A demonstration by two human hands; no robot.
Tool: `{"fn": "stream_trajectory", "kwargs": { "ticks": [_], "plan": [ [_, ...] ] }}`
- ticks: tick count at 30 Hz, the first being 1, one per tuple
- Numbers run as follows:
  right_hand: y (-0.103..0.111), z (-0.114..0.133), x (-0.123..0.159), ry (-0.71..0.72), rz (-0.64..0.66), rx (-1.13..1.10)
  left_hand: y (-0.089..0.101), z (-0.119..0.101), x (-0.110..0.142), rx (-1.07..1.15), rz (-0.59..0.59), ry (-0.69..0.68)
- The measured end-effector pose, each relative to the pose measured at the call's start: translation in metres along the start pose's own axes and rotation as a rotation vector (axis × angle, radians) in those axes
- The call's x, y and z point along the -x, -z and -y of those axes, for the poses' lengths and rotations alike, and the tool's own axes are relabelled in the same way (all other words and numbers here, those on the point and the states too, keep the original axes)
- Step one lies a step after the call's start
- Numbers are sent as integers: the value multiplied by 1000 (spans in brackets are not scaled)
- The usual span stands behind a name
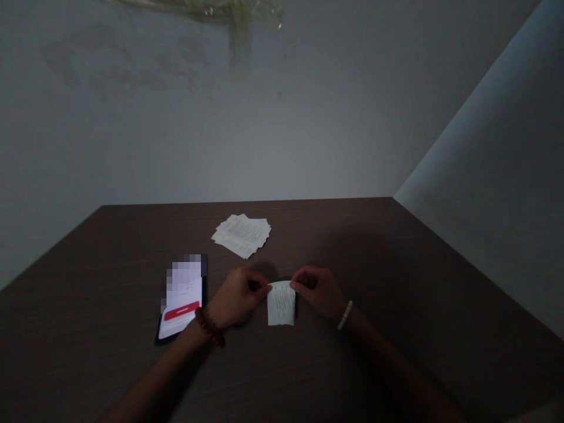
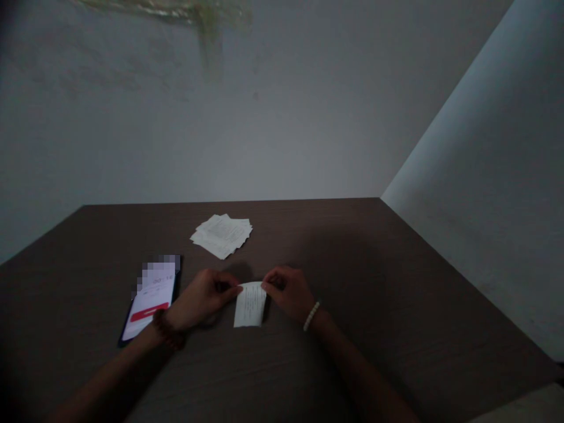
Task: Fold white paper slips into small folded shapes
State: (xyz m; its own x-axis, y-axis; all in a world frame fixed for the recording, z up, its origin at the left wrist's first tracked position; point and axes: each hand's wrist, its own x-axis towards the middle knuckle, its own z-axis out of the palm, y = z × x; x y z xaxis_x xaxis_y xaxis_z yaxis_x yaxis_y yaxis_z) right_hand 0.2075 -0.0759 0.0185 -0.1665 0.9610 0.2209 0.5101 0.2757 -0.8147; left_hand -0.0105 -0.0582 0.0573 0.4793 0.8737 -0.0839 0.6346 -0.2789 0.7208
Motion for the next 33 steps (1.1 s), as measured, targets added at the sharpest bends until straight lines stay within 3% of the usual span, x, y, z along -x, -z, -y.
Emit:
{"fn": "stream_trajectory", "kwargs": {
  "ticks": [33],
  "plan": [
    [-1, 3, -1, -115, -33, -217, 0, 4, -1, 207, 1, 38]
  ]
}}
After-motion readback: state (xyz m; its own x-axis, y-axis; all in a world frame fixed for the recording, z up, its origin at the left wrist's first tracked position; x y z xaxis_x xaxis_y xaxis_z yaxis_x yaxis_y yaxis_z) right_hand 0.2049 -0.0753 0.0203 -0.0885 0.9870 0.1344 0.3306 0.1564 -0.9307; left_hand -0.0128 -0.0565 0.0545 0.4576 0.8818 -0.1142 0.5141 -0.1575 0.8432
